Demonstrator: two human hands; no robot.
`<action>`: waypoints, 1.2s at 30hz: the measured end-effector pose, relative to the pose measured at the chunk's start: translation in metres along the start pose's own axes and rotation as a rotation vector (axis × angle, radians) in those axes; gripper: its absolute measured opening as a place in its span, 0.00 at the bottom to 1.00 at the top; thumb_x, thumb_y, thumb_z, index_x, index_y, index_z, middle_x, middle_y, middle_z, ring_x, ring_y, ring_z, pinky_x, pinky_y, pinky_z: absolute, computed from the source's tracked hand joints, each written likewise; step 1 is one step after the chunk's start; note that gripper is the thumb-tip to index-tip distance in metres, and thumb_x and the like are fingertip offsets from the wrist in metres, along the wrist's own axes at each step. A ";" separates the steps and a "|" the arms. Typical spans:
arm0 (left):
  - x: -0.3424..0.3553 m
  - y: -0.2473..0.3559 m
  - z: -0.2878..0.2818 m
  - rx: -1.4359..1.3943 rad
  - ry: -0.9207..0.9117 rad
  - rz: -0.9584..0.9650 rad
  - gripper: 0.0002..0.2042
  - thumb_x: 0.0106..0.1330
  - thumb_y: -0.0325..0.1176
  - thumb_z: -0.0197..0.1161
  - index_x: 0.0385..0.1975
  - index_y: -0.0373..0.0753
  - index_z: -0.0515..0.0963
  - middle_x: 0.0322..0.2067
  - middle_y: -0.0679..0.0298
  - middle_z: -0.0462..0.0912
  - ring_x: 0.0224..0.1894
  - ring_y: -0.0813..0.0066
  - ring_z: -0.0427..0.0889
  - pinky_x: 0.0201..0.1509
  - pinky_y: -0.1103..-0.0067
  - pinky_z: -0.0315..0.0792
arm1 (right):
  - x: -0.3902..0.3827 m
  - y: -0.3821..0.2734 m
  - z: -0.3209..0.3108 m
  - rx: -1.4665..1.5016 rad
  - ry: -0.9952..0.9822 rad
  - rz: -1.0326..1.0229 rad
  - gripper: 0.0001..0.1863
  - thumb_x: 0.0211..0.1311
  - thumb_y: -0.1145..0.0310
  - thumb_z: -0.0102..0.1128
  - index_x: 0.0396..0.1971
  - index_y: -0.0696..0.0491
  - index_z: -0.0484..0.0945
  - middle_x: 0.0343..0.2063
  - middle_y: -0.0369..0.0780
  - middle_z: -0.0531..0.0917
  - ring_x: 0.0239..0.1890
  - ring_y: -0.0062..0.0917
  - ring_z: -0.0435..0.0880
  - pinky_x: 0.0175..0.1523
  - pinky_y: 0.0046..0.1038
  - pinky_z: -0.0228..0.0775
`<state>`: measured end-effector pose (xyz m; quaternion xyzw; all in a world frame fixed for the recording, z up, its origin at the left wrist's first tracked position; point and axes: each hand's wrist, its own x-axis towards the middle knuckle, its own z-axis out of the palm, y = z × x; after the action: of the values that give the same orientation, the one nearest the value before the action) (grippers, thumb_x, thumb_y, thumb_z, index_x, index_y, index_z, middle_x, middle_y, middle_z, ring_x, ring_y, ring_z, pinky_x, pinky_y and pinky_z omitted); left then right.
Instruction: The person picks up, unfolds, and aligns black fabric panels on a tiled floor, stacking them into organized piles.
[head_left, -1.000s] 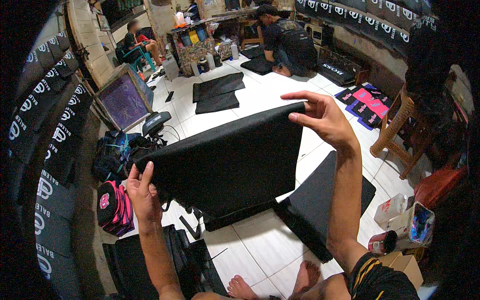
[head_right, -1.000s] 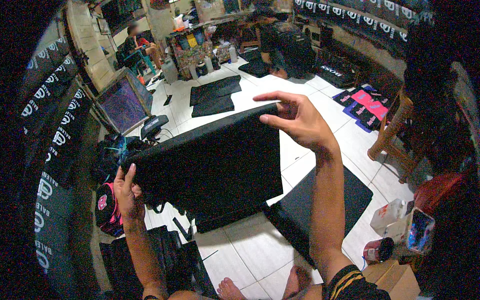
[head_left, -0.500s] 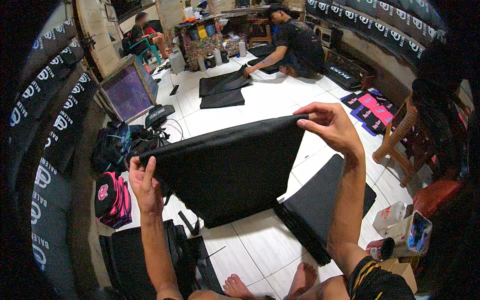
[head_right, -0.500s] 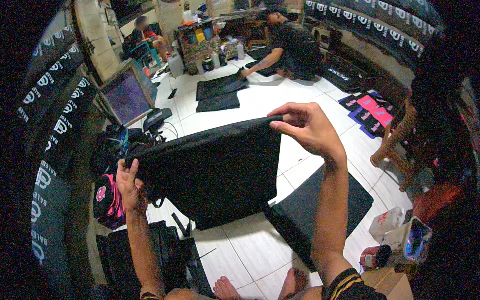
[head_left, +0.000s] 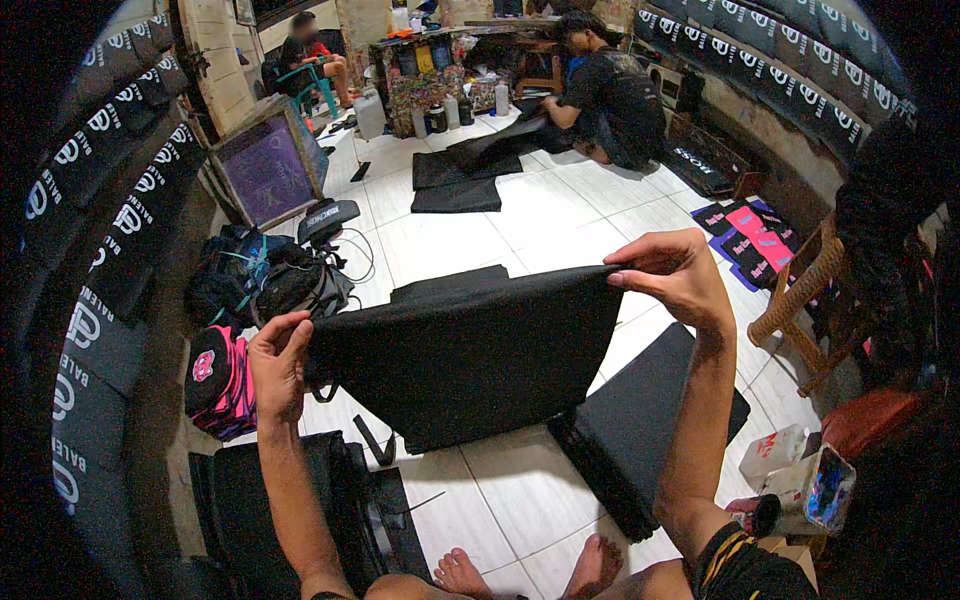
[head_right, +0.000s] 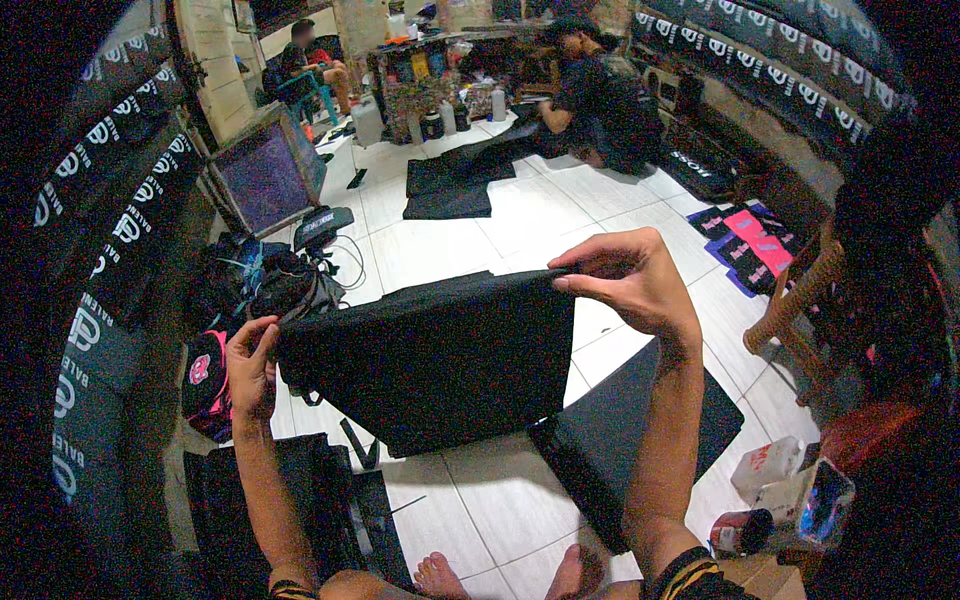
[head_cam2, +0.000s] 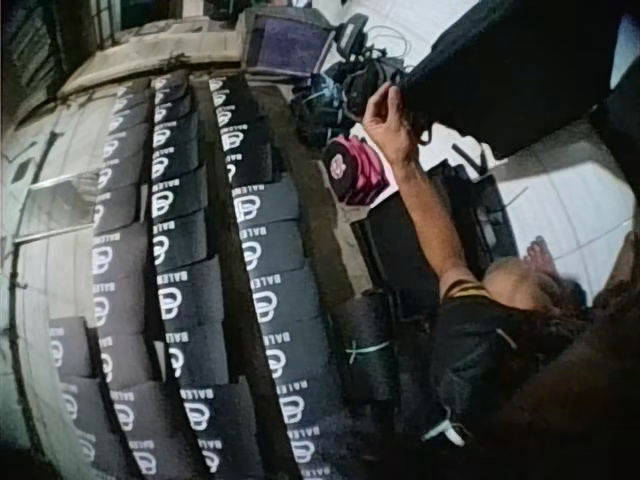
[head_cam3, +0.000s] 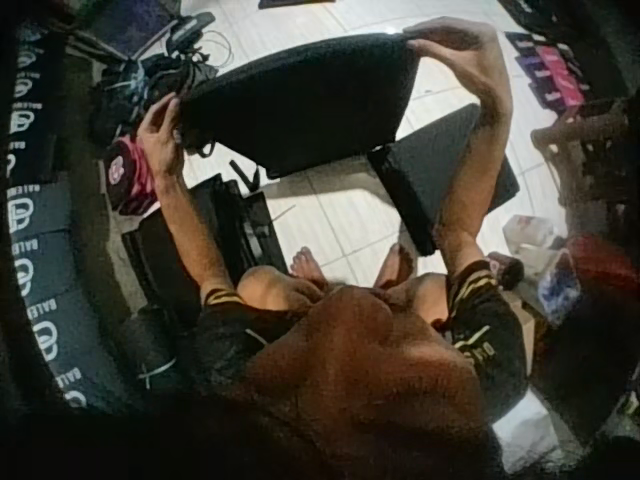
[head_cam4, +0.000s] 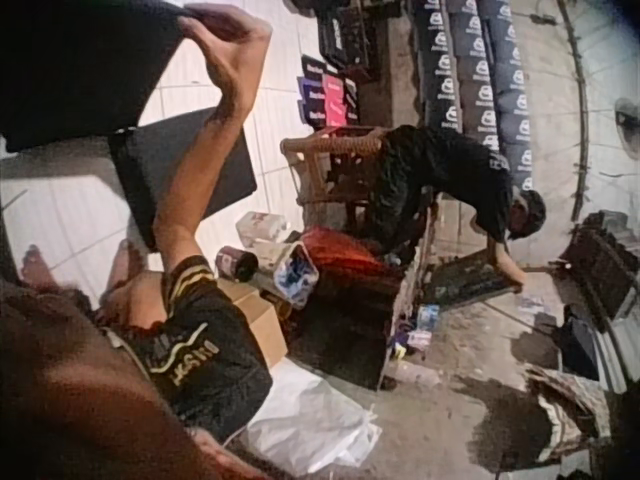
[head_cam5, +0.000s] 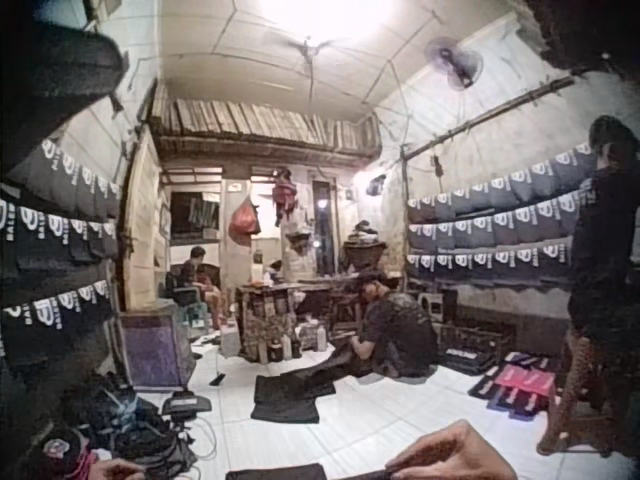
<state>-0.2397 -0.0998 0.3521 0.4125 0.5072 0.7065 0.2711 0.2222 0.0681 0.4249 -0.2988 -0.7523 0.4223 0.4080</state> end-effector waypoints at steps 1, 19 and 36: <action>-0.001 0.000 0.000 0.064 -0.025 0.044 0.07 0.69 0.24 0.69 0.45 0.34 0.85 0.37 0.68 0.87 0.40 0.84 0.83 0.46 0.86 0.74 | -0.001 0.000 -0.002 -0.002 0.007 0.003 0.11 0.56 0.76 0.78 0.40 0.59 0.90 0.32 0.37 0.90 0.36 0.18 0.88 0.43 0.20 0.81; -0.005 -0.043 -0.011 0.160 -0.041 0.264 0.04 0.66 0.25 0.73 0.35 0.35 0.84 0.33 0.69 0.86 0.36 0.84 0.81 0.44 0.84 0.73 | 0.014 0.023 0.038 0.443 0.071 -0.065 0.06 0.69 0.75 0.66 0.43 0.58 0.81 0.34 0.34 0.86 0.37 0.14 0.82 0.44 0.19 0.74; -0.027 0.020 0.129 0.432 -0.222 0.439 0.11 0.69 0.33 0.70 0.46 0.35 0.86 0.45 0.58 0.89 0.47 0.70 0.86 0.54 0.76 0.76 | 0.021 0.000 0.093 0.166 0.015 -0.207 0.05 0.71 0.78 0.60 0.44 0.58 0.76 0.36 0.34 0.80 0.40 0.15 0.79 0.48 0.20 0.70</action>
<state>-0.1142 -0.0645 0.3811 0.6345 0.5117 0.5748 0.0722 0.1312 0.0481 0.4032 -0.1877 -0.7386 0.4364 0.4783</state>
